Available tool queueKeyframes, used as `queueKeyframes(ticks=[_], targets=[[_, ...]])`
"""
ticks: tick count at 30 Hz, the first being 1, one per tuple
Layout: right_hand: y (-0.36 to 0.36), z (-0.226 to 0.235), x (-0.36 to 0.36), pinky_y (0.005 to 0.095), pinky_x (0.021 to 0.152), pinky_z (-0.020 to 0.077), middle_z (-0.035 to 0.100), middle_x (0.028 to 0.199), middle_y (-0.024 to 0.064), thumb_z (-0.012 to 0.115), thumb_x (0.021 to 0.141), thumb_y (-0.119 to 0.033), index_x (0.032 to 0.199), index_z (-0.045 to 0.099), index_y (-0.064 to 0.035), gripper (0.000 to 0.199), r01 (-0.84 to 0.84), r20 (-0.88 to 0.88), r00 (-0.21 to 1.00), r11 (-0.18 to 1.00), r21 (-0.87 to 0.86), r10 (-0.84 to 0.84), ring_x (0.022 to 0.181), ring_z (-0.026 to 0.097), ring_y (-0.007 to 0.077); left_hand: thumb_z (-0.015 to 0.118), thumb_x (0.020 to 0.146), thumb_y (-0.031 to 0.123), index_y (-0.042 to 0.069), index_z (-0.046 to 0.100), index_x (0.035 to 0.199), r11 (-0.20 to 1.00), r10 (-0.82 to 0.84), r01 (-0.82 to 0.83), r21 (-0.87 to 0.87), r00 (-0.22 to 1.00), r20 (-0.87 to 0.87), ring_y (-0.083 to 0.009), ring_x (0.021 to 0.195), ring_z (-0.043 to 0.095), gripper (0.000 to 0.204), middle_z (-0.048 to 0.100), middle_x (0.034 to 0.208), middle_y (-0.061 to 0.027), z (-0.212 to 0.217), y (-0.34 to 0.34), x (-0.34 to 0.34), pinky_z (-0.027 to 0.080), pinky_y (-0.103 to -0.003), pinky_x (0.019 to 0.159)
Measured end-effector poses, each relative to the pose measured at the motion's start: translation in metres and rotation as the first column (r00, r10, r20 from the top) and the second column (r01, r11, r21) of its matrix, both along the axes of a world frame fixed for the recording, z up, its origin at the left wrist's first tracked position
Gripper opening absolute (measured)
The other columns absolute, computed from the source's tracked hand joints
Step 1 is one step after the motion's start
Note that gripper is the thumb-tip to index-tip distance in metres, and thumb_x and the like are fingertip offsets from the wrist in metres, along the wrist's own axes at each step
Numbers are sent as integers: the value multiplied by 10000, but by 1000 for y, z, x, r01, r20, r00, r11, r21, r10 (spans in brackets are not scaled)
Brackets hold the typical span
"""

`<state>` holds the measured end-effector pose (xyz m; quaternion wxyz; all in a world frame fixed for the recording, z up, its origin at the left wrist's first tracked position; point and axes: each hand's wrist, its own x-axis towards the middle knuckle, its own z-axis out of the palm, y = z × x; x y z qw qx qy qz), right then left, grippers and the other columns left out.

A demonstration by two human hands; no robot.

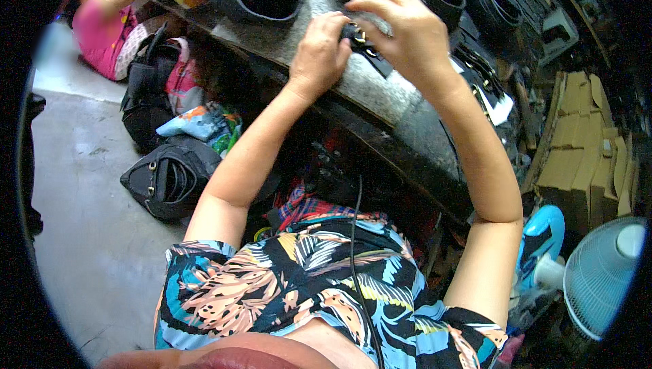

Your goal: The person assembles black sandals by attaching metal buckles to straps, threading the straps through loops, and adjusting the fit. They handle multiple sandals one at a time, turning them over and placing them on a workbench.

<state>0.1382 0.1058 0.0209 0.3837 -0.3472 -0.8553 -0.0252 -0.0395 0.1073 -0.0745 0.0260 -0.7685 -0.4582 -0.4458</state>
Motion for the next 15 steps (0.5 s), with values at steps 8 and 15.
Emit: queueKeyframes(ticks=[8,15], targets=[[36,-12,-123,339,719,553,650,911,7,741,761,-374,966,708,-164,295,108,484,865,991,75,-131,882,655,207,573,865,152,22,599,1178,1000,-3,5,7,972,-235,-308,1099,593,340,636,1154,-172,-16,8,2,402,-423,974],[55,-14,-42,377,684,528,662,863,80,734,787,-304,1012,711,-154,271,64,119,992,990,-130,-48,802,638,283,562,870,150,5,563,1177,978,-51,68,-195,995,89,-407,1072,548,339,574,1156,-249,10,-7,6,420,-508,956]])
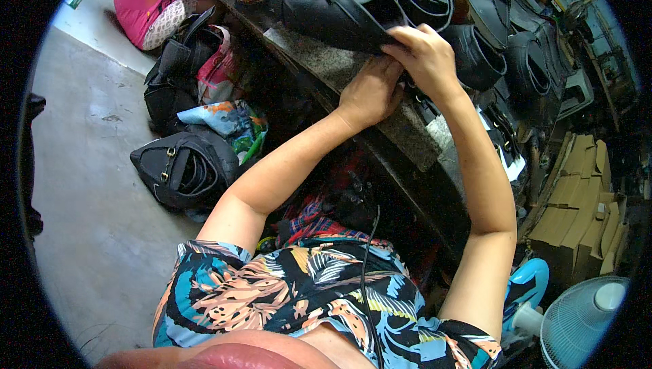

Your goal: The person assembles black sandals by attaching metal buckles to straps, threading the straps through loops, and adjusting the fit. They handle multiple sandals one at a time, turning them over and placing them on a workbench.

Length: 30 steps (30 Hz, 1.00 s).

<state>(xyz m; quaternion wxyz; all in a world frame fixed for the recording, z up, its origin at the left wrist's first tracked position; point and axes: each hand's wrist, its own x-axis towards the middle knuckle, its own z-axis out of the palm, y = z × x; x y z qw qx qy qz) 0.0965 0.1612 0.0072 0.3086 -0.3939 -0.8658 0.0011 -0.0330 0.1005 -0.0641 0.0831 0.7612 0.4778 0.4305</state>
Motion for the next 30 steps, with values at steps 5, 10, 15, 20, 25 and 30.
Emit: queueKeyframes(ticks=[5,10,15,20,25,30], targets=[[-15,-8,35,353,774,523,705,941,61,768,750,-180,962,708,-69,246,-146,-44,987,982,117,152,875,629,268,610,806,126,26,608,1028,996,-48,55,69,994,-99,-370,1027,566,243,630,1019,-176,4,-5,0,430,-476,917],[-24,-6,37,352,769,519,705,933,53,770,740,-157,949,706,-80,232,-150,-114,981,986,78,158,879,624,272,620,813,133,50,610,1107,987,-120,127,100,990,-72,-383,934,606,306,645,1028,-179,-3,0,-3,475,-486,826],[-34,-5,38,349,810,506,714,955,49,774,712,-88,930,693,-65,234,-164,-110,977,970,180,185,880,633,267,609,837,176,91,622,1089,987,-112,118,107,992,-56,-373,827,643,266,665,918,-175,-1,-2,-5,509,-501,716],[-49,-2,54,354,827,501,716,994,53,757,693,-35,938,695,-64,254,-136,-91,983,969,208,157,916,635,262,594,868,230,118,643,1034,1000,-8,11,23,992,-128,-379,706,653,206,667,810,-164,-2,-7,-3,532,-483,604],[-55,-2,61,351,823,500,715,991,62,756,690,-25,957,707,-58,274,-112,-99,986,974,199,134,910,627,262,592,868,228,106,663,982,985,21,16,174,978,-207,-375,686,654,181,667,780,-156,-4,-4,-3,539,-474,607],[-53,-3,57,346,811,499,714,981,49,760,681,-23,949,707,-64,276,-122,-102,984,967,223,148,900,629,253,587,874,224,84,656,1006,999,-17,25,47,984,-178,-381,778,665,205,672,909,-179,-2,-4,-5,543,-475,652]])
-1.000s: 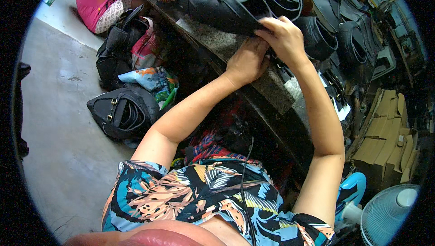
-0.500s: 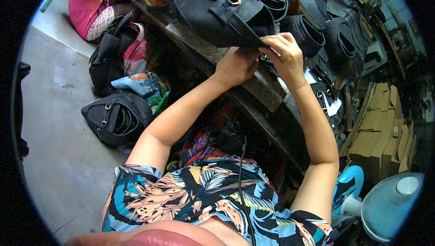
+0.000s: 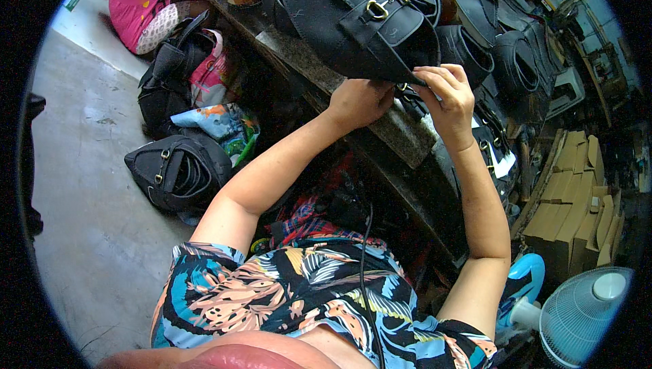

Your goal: The person assembles black sandals by attaching metal buckles to straps, threading the straps through loops, and adjusting the fit. They handle multiple sandals one at a time, turning them over and placing them on a workbench.

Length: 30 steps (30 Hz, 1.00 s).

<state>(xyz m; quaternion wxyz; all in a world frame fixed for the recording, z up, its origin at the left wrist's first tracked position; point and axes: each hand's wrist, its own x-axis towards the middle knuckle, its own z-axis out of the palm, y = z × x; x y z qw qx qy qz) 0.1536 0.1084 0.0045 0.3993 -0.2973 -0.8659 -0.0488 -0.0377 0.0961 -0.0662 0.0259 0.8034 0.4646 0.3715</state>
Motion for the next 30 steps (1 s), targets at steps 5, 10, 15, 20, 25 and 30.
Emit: queueKeyframes(ticks=[5,10,15,20,25,30], targets=[[-3,5,2,340,798,498,710,952,43,771,684,-69,922,704,-79,248,25,45,999,996,80,-28,861,628,249,577,883,216,98,608,1187,983,12,-21,-183,999,-49,-388,1048,611,328,555,1293,-205,-3,0,1,512,-481,860],[-17,14,13,349,801,503,706,942,36,774,671,-67,924,715,-92,261,54,77,995,990,127,-65,858,625,244,604,859,233,107,604,1191,997,35,-40,-70,997,-72,-349,1083,592,356,577,1230,-157,-11,4,-1,471,-452,935],[-42,21,34,360,797,506,704,933,41,780,658,-56,927,718,-94,279,77,92,991,978,196,-97,858,624,253,638,821,234,70,679,1011,944,91,-98,314,995,38,-353,906,660,254,671,988,-147,-16,4,3,536,-441,787],[-36,23,22,350,750,506,703,896,40,789,675,-89,926,713,-95,263,131,14,991,984,119,-133,823,623,249,635,793,156,60,651,994,995,80,-77,-59,996,50,-355,896,646,223,660,1016,-152,-9,4,-1,495,-463,847],[17,16,-52,376,743,527,700,896,33,731,778,-246,957,710,-151,204,133,-6,991,985,107,-133,841,631,253,620,821,83,30,578,1099,991,-38,8,136,974,224,-414,1082,543,286,590,1108,-212,-8,11,-7,432,-491,943],[46,2,-113,389,847,542,661,1087,61,685,831,-301,1137,663,-171,332,291,368,902,948,-133,-225,1021,616,274,666,782,90,-8,587,1077,985,-30,-8,173,976,216,-454,1002,557,321,606,997,-241,-12,10,-8,433,-514,937]])
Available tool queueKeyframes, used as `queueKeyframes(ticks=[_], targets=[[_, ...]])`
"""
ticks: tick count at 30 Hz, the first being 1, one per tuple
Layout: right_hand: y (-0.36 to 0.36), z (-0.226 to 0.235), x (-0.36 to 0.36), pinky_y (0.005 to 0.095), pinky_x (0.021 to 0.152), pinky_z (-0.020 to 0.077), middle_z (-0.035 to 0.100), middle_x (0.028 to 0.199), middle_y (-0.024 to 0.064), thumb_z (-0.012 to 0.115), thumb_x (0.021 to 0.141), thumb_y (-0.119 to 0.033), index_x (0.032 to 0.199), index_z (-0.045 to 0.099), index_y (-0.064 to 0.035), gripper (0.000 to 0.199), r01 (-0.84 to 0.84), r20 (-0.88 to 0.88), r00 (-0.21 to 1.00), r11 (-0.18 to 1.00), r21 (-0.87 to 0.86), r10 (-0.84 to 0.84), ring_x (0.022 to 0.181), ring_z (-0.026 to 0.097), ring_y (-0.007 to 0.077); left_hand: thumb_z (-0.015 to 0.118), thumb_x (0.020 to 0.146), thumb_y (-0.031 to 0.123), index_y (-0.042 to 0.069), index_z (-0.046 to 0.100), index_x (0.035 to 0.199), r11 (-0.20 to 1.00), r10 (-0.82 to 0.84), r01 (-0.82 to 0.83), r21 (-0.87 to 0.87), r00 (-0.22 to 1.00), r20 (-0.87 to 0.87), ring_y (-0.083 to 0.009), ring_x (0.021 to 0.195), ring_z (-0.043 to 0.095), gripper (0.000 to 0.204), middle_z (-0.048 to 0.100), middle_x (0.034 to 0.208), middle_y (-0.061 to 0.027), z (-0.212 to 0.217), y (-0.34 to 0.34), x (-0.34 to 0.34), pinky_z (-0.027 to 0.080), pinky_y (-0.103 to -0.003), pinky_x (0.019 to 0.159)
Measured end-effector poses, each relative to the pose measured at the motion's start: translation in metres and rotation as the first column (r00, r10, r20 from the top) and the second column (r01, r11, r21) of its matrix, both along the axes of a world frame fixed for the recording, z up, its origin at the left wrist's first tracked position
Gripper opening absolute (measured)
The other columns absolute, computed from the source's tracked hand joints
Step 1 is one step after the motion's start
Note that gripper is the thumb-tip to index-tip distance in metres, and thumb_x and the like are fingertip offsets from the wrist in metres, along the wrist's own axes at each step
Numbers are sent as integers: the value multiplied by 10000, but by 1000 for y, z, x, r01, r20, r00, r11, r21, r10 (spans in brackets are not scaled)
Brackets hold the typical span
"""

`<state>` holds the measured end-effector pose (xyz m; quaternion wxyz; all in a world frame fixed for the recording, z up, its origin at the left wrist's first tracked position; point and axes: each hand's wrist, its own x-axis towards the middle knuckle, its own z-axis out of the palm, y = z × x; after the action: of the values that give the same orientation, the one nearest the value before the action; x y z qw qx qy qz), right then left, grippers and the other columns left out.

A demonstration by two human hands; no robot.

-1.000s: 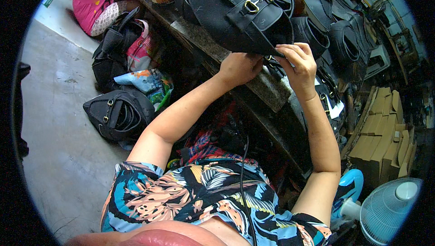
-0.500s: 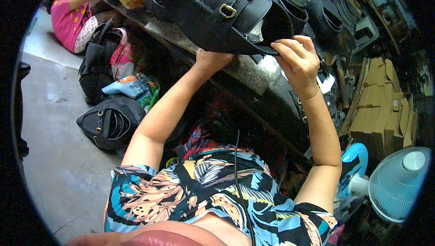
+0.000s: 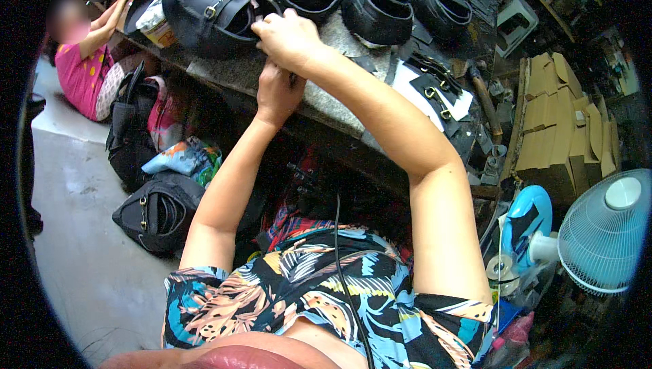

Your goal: The person assembles black sandals by attaching metal buckles to straps, threading the straps through loops, and adjusting the fit. They handle multiple sandals one at a time, turning them over and placing them on a workbench.

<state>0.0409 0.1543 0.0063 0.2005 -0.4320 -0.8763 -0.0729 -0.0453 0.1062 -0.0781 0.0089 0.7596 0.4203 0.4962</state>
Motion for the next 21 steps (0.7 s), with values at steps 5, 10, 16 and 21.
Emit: queueKeyframes(ticks=[5,10,16,21], targets=[[-6,2,28,397,731,571,667,1038,65,687,834,-308,1099,679,-170,299,-125,-225,960,975,184,165,907,680,282,652,752,24,16,595,1044,1000,-24,24,-13,998,56,-416,988,577,298,617,1008,-203,5,-2,1,463,-478,908],[22,34,78,356,759,551,691,960,28,718,808,-334,967,720,-206,204,130,-206,977,925,357,-58,935,648,235,644,736,12,22,624,942,1000,4,-5,17,1000,24,-359,1189,551,206,623,1184,-182,9,-3,4,416,-447,1039],[38,15,90,365,798,522,617,1018,27,753,775,-371,1026,624,-149,359,168,-47,986,948,270,-161,1022,596,234,635,762,22,16,622,988,998,68,-68,-6,997,29,-371,1197,544,226,597,1237,-200,11,-4,5,424,-436,1032],[32,-10,134,434,968,414,563,1207,35,835,662,-302,1332,488,-204,761,282,75,930,829,483,-360,1196,496,256,640,770,24,23,630,1018,997,74,-74,-14,997,5,-367,1213,542,248,583,1287,-195,11,-4,6,428,-421,1036]])
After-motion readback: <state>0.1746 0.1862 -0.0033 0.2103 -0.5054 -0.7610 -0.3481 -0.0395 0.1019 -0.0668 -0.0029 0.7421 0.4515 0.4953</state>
